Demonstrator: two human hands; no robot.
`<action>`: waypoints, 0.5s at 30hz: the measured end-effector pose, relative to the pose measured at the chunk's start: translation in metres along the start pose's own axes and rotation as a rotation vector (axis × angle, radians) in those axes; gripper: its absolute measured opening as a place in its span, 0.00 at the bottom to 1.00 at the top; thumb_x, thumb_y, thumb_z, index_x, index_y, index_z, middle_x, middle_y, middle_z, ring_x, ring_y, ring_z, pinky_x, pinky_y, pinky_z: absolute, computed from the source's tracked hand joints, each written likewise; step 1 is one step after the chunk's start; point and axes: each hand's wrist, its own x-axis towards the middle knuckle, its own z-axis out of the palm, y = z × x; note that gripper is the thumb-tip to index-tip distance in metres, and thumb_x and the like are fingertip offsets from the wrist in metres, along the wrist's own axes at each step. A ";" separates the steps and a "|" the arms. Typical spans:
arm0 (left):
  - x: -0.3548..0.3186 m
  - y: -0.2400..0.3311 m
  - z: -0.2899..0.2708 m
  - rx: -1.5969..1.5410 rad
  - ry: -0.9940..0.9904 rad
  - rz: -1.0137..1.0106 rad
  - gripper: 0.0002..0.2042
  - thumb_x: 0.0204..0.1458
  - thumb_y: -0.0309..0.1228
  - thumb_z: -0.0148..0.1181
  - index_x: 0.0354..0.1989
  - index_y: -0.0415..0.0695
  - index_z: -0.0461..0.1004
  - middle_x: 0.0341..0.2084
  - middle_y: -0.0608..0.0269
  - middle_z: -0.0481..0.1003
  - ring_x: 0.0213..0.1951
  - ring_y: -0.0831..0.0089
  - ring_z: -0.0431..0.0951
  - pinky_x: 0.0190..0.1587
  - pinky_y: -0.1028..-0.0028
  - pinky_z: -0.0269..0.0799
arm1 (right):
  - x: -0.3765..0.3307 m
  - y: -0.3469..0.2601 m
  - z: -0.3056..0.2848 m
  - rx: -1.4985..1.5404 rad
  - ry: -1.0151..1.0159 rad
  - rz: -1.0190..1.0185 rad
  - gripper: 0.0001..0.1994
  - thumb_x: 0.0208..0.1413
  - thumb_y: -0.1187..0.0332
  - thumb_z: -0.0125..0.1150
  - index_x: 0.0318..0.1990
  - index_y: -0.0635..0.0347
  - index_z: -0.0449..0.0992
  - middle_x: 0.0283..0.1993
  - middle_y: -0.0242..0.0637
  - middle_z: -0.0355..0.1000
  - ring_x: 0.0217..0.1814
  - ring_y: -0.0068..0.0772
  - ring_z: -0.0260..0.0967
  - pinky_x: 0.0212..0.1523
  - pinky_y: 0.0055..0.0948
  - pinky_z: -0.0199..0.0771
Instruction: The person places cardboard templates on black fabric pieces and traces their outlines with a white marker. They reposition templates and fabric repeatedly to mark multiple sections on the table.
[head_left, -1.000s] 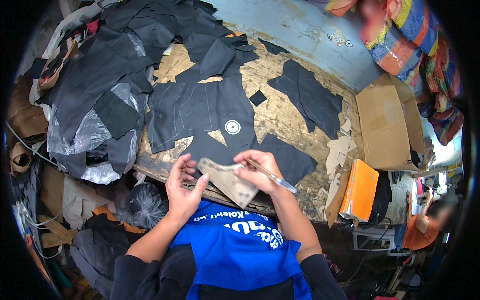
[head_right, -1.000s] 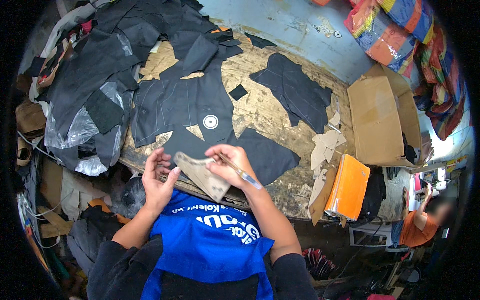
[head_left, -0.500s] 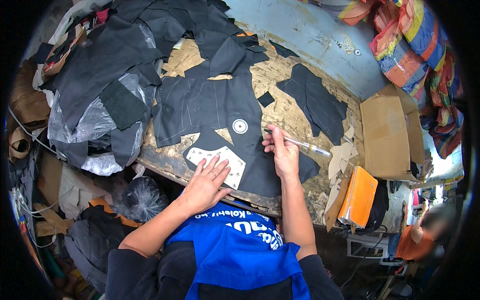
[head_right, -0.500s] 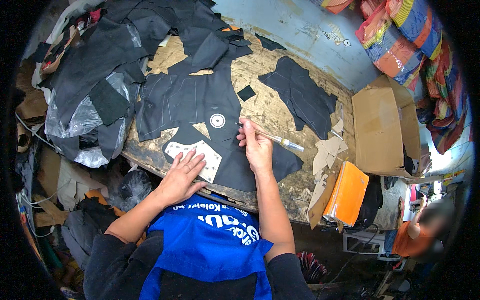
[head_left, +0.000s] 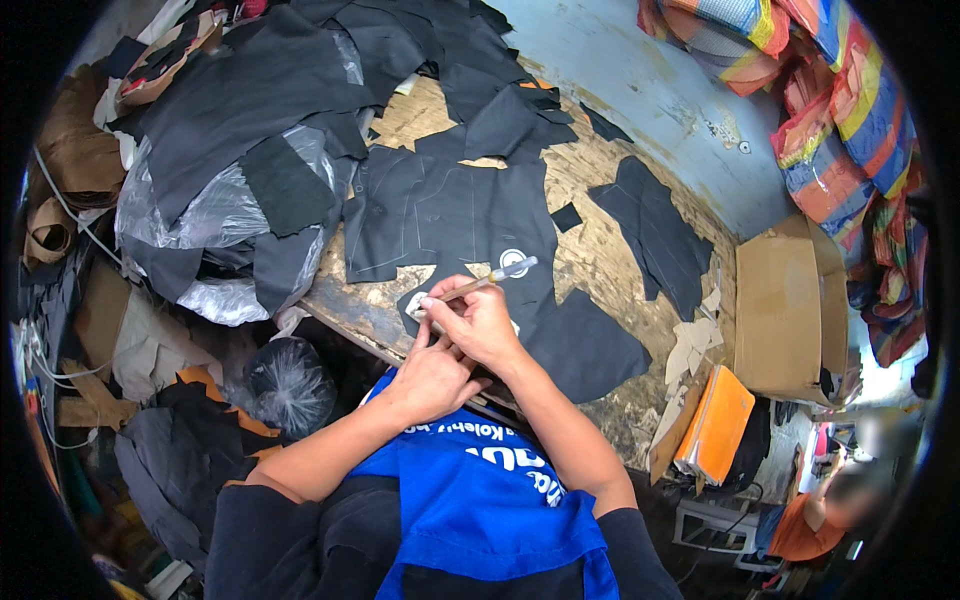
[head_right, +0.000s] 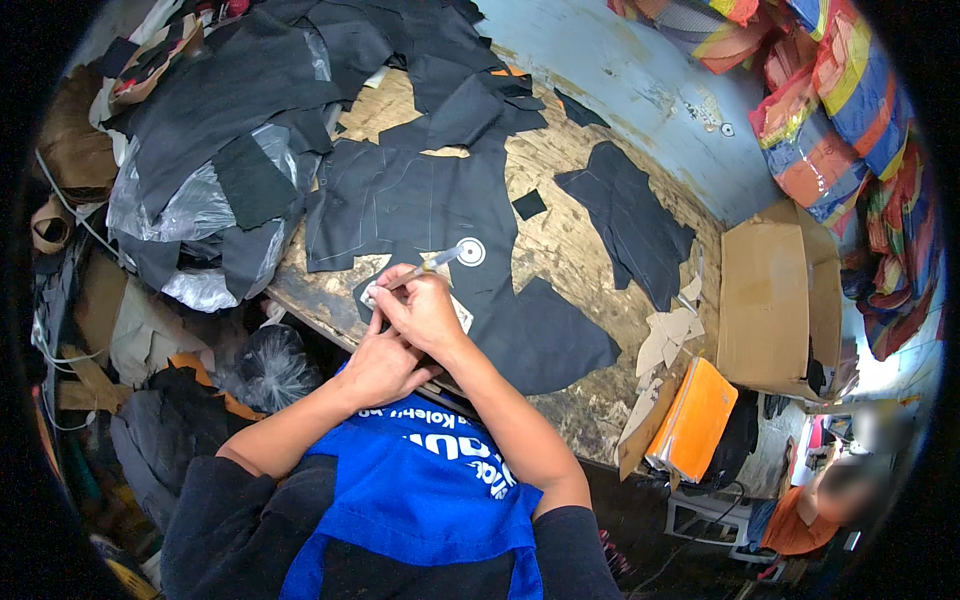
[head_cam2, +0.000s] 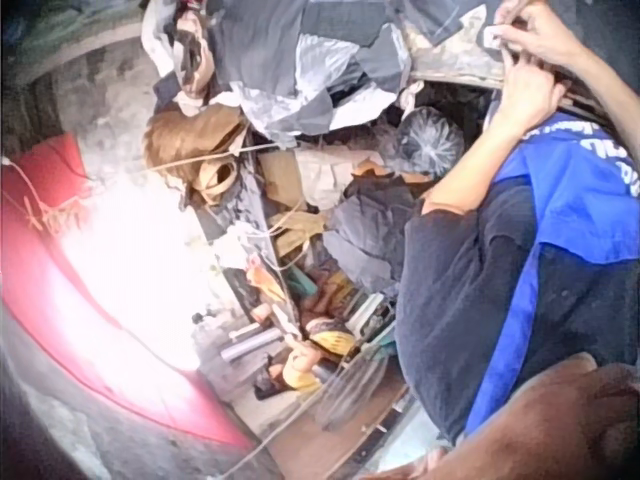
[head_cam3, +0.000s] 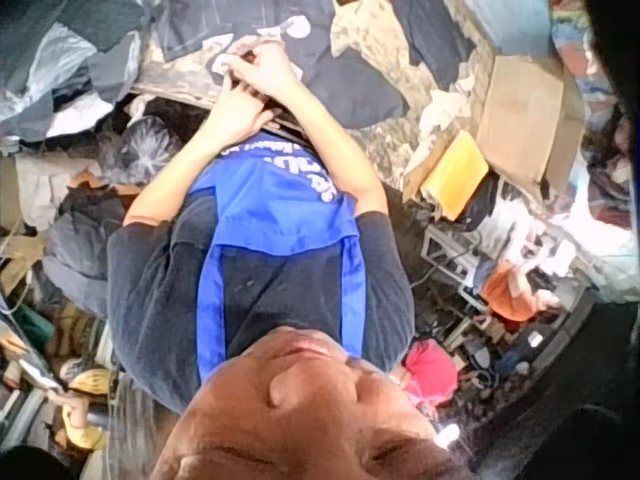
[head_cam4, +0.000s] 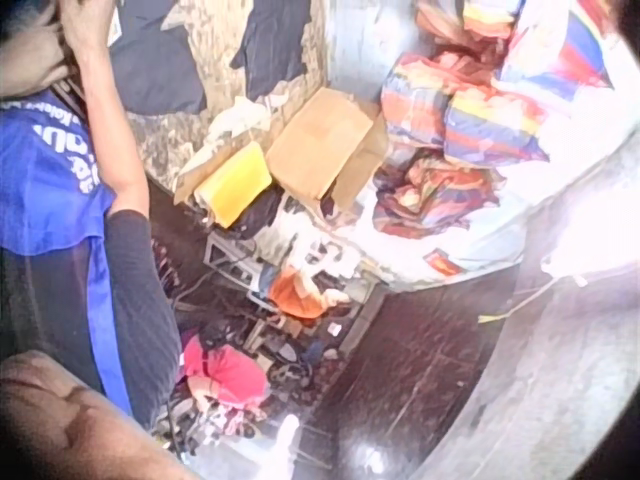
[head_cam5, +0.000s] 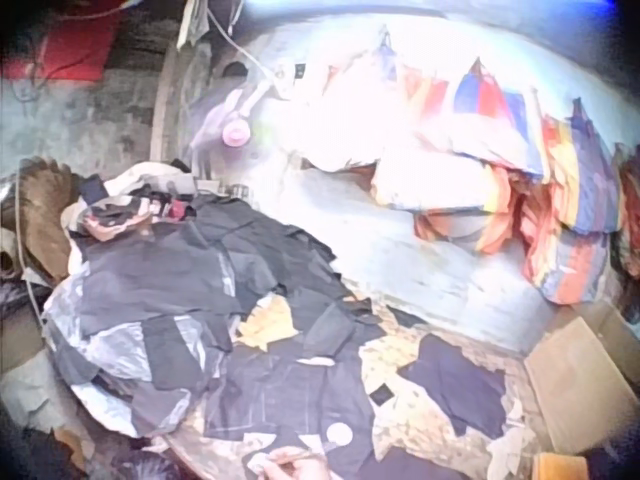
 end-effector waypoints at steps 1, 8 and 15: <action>-0.001 -0.001 0.001 -0.024 0.023 0.008 0.24 0.50 0.44 0.57 0.52 0.41 0.70 0.48 0.51 0.72 0.58 0.54 0.64 0.64 0.44 0.39 | 0.004 0.000 0.002 -0.091 -0.038 0.000 0.07 0.50 0.72 0.63 0.31 0.69 0.75 0.27 0.36 0.74 0.26 0.19 0.69 0.27 0.21 0.70; -0.001 -0.001 0.001 -0.055 0.020 0.011 0.24 0.51 0.44 0.55 0.51 0.41 0.71 0.48 0.50 0.72 0.57 0.53 0.65 0.64 0.44 0.39 | 0.016 -0.003 0.009 -0.401 -0.003 -0.168 0.08 0.48 0.71 0.63 0.28 0.70 0.76 0.25 0.40 0.75 0.23 0.31 0.72 0.27 0.29 0.71; 0.001 0.002 -0.007 -0.109 -0.082 -0.048 0.27 0.51 0.45 0.56 0.56 0.42 0.66 0.57 0.51 0.64 0.65 0.55 0.54 0.64 0.42 0.36 | 0.018 -0.005 -0.003 -0.520 0.163 -0.134 0.07 0.45 0.71 0.63 0.27 0.69 0.77 0.20 0.44 0.74 0.22 0.34 0.74 0.26 0.29 0.73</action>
